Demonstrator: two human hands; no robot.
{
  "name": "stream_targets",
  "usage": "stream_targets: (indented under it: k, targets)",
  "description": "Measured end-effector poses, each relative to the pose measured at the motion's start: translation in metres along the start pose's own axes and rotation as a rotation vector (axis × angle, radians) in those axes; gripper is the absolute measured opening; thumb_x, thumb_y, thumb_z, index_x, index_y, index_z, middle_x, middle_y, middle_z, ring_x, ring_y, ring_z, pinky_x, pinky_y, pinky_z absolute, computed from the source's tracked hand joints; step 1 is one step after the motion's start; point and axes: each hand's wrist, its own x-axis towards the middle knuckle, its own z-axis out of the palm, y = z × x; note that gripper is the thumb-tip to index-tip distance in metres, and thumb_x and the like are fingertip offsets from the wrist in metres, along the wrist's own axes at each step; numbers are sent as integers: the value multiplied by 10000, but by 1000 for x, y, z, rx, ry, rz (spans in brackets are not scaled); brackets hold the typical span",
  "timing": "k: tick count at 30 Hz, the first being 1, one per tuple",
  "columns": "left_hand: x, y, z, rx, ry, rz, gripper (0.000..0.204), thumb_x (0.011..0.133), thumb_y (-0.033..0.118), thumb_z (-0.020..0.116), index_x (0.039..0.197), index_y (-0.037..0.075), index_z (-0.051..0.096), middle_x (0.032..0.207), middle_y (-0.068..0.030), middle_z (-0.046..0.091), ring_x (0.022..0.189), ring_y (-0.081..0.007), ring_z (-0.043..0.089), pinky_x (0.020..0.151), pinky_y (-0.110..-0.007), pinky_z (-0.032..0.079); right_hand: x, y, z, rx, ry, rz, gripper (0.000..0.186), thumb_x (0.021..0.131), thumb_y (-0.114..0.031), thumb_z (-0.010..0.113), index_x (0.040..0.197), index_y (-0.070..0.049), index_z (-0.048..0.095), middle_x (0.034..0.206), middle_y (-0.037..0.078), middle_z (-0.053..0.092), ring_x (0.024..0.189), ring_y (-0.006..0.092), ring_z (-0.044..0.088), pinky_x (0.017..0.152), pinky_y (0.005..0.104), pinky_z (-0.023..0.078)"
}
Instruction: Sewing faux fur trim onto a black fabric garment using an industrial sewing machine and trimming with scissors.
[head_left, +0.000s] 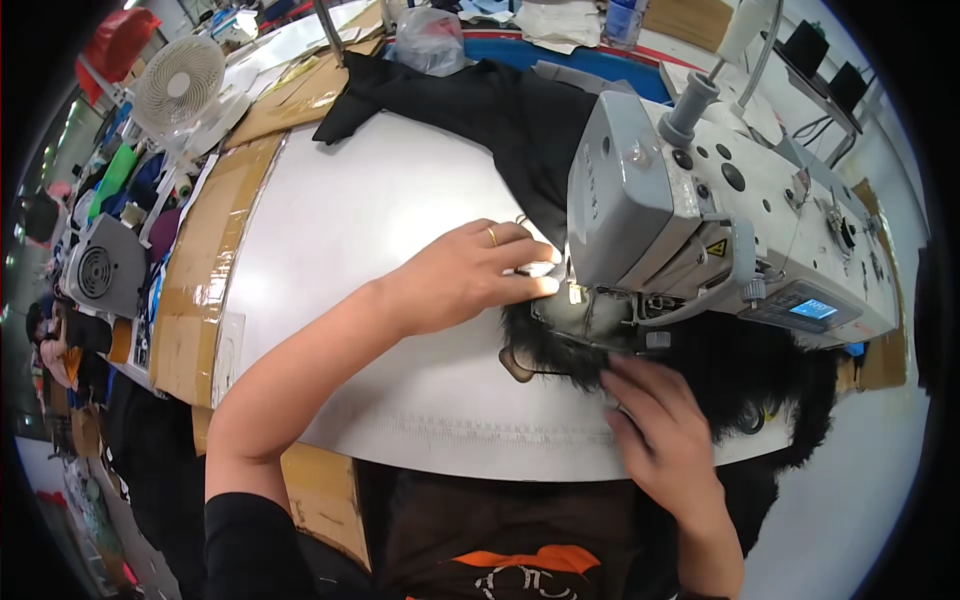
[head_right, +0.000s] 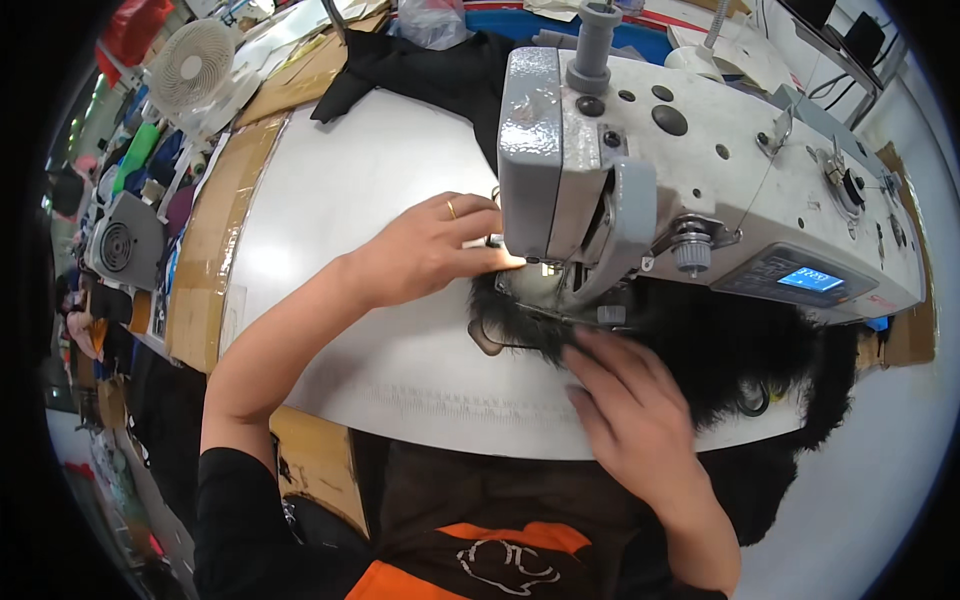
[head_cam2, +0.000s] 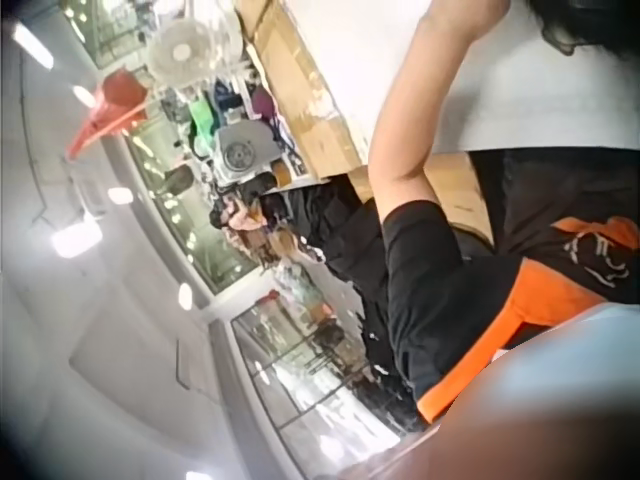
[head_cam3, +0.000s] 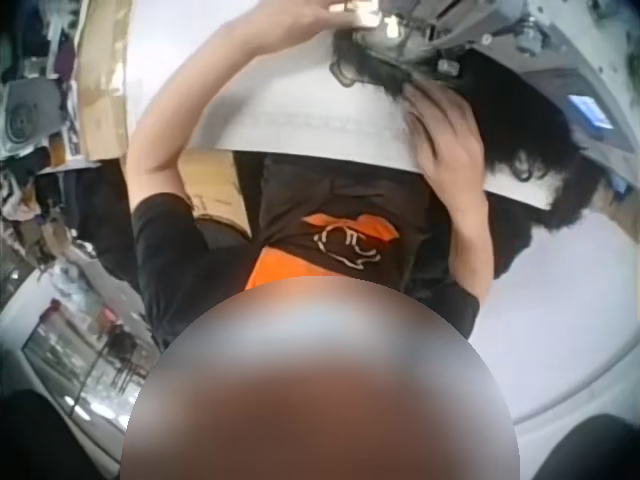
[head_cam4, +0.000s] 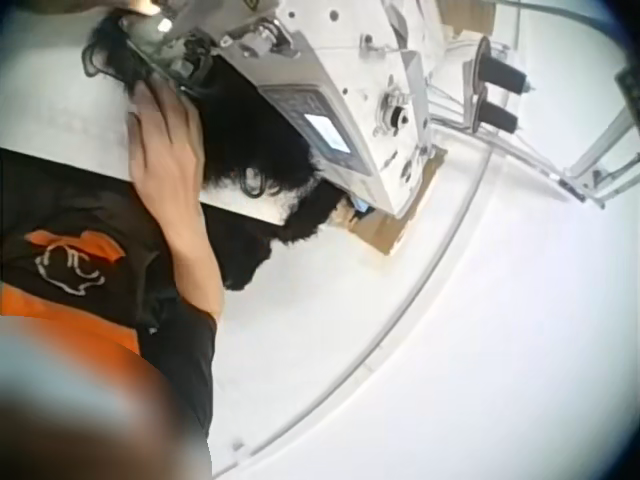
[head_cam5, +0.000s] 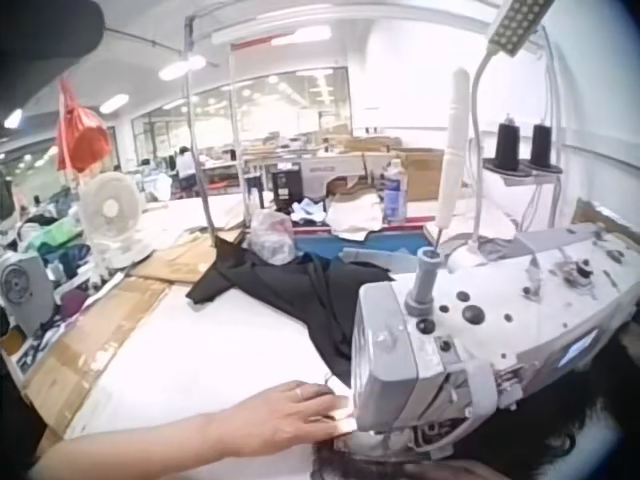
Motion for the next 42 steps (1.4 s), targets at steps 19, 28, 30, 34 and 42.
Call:
stream_targets:
  k: [19,28,30,34,42]
  targets:
    - [11,14,8,-450,-75,-64,186,835,79,729,1019,52,728,1048,-90,663,1027,-296,659,893,-401,557,16,-16,12,-280,-32,70,327,861,-53,721,1186,-83,746,1145,60,758,1058,314,711,956,481,549]
    - [19,-4,13,-945,-176,-344,167,882,142,781,971,7,742,968,-97,681,859,-207,677,792,-339,543,56,-43,94,-56,73,594,283,899,-288,787,985,-31,707,849,167,724,723,406,711,664,513,565]
    - [17,-7,15,-957,-206,-349,183,892,162,792,978,7,744,953,-84,678,850,-182,667,783,-330,538,64,-42,98,-139,124,651,327,879,-321,793,961,-20,696,860,185,732,760,414,724,682,515,572]
    - [14,-10,22,-1003,-139,-315,187,893,169,793,982,9,753,925,-73,670,850,-169,655,784,-322,532,70,-43,104,-112,201,698,364,851,-344,772,972,-7,703,887,212,747,804,427,736,718,520,585]
    - [17,-9,19,-964,-214,-359,173,913,104,771,1057,13,800,986,-66,706,899,-154,648,803,-302,512,77,-47,110,-151,238,762,380,843,-374,759,974,-21,714,890,195,756,820,419,740,727,515,588]
